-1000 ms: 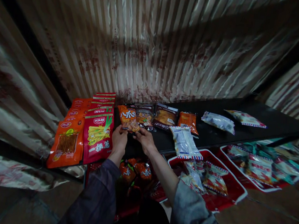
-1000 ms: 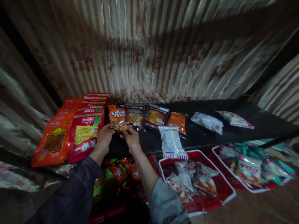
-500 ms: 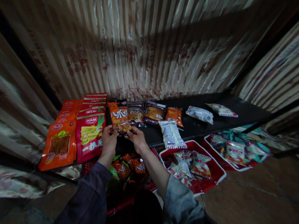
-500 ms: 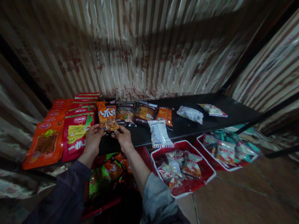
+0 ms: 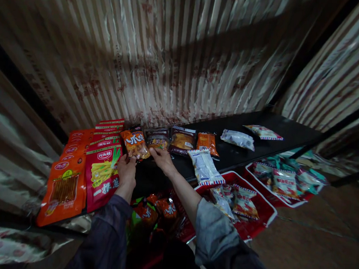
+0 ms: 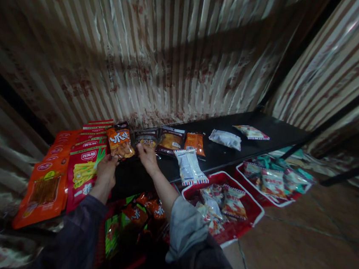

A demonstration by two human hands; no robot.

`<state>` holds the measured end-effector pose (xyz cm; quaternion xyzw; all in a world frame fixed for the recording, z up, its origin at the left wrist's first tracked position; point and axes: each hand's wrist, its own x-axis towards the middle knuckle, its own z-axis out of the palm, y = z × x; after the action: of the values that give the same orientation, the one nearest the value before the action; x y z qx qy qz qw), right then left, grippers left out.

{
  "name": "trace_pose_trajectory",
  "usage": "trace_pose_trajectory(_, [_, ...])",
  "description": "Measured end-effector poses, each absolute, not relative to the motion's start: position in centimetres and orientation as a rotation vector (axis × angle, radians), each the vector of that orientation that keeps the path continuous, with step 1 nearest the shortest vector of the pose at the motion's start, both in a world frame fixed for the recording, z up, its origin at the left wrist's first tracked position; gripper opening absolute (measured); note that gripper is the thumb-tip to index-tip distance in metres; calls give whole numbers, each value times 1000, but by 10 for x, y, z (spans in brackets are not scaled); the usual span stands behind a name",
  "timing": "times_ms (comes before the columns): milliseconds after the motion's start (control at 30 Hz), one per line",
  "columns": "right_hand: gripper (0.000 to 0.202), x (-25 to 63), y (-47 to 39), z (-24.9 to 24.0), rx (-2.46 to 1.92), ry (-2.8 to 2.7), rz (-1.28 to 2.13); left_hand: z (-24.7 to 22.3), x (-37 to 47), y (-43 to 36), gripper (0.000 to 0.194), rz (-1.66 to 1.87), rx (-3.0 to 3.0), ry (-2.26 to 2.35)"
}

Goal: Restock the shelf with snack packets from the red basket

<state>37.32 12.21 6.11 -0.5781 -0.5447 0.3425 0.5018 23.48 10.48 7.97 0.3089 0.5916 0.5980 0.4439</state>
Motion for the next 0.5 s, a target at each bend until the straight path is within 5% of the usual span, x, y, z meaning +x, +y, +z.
trace_pose_trajectory(200, [49,381,137,62,-1737,-1916,233,92,232,95,29,1616,855,1409])
trace_pose_trajectory(500, [39,377,134,46,-1691,-2134,223,74,240,69,25,1469,652,1476])
